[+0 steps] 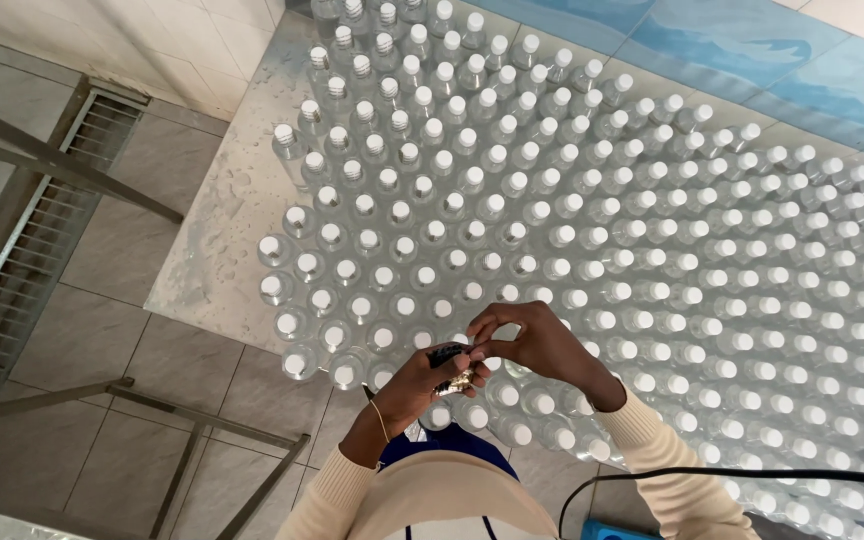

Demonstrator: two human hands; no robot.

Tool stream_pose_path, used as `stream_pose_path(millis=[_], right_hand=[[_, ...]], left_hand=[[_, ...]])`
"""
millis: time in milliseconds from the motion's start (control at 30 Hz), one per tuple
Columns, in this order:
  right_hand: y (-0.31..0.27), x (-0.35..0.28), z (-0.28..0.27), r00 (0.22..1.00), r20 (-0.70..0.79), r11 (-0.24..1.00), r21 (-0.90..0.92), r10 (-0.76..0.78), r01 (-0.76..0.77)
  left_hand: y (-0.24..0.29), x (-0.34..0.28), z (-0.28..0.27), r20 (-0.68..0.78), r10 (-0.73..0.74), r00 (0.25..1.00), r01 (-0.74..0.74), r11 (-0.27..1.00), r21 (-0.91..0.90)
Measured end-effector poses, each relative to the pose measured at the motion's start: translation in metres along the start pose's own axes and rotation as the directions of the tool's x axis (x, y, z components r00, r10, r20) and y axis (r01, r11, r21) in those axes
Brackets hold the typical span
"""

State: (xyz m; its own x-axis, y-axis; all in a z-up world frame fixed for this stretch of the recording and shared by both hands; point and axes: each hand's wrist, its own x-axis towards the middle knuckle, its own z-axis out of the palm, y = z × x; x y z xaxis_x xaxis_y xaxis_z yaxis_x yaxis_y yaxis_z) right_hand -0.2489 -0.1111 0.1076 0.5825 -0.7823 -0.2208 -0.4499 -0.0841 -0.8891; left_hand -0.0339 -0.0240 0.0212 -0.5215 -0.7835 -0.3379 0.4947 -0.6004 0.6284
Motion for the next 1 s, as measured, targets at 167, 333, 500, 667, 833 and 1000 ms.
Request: stream_pose_path(millis=[167,333,500,667,833,1000], right_hand=[[0.004,0.027,-0.006,0.999,0.049,0.999,0.041,-0.023,0.021],[0.006,0.068,-0.033,0.994,0.097,0.999,0.038,-0.04,0.037],[0.063,0.13,-0.083,0.961,-0.274,0.998,-0.047,-0.041,0.03],[0.135,0.161,-0.089,0.922,-0.37,0.959,-0.282,-0.118,0.009],[0.127,0.15,-0.083,0.941,-0.312,0.935,-0.355,-0.132,0.013],[0.13,0.164,-0.082,0.841,-0.497,0.964,-0.246,-0.213,0.099]], left_hand=[[-0.002,0.0,-0.013,-0.048,0.021,0.999,-0.023,0.998,-0.052],[-0.003,-0.004,-0.032,-0.14,0.038,0.989,-0.052,0.994,-0.1],[0.009,-0.017,-0.032,-0.211,0.051,0.976,-0.083,0.986,-0.142],[0.004,-0.023,-0.038,-0.215,0.061,0.975,-0.1,0.979,-0.176],[0.004,-0.029,-0.041,-0.253,0.049,0.966,-0.102,0.974,-0.202],[0.011,-0.024,-0.036,-0.272,0.064,0.96,-0.121,0.973,-0.197]])
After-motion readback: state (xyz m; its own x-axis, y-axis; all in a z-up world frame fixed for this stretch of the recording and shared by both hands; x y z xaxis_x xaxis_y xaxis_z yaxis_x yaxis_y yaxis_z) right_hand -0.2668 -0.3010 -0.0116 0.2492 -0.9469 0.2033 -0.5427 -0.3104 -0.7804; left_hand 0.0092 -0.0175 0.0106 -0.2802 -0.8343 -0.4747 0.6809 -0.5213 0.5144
